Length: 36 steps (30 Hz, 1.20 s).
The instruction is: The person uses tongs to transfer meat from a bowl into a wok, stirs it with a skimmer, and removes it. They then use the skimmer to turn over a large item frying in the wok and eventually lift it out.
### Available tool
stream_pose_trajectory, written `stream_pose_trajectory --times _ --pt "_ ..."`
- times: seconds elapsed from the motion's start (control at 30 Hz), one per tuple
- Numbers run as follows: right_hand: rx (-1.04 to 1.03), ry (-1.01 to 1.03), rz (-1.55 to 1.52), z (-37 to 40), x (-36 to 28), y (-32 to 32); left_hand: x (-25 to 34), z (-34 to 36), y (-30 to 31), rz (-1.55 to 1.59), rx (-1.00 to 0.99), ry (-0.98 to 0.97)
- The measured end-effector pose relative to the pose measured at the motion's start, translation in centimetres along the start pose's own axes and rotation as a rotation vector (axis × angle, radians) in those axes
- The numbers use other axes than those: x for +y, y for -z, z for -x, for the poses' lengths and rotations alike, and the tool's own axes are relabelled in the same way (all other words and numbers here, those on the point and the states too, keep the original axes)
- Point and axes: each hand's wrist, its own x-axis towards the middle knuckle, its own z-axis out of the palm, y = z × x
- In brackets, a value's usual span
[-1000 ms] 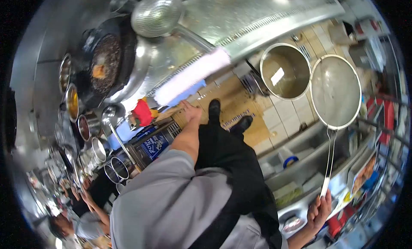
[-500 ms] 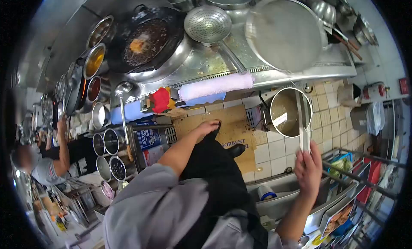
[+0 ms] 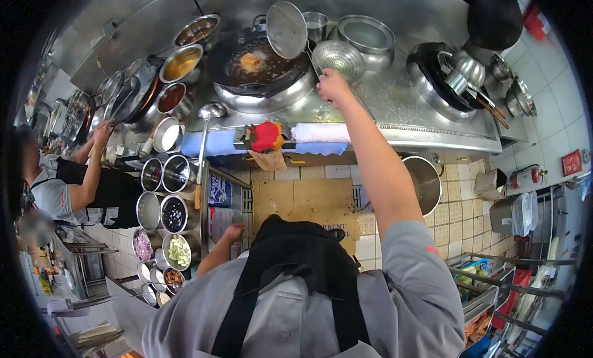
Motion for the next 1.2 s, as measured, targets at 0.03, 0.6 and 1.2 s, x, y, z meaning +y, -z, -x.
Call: stream_pose_trajectory --times 0.03,0.6,1.2 --pt "0.032 -0.011 0.031 -0.9 -0.1 -1.5 -3.4 -2.2 -0.5 0.093 0.051 -0.014" --pt "0.258 0.736 1.071 -6.4 3.1 -10.4 2.5 1.9 5.1 0.575 -0.007 -0.299" --pt "0.122 0.224 0.526 -8.7 3.4 -3.2 6.8 3.4 0.9 0.378 0.005 -0.149"
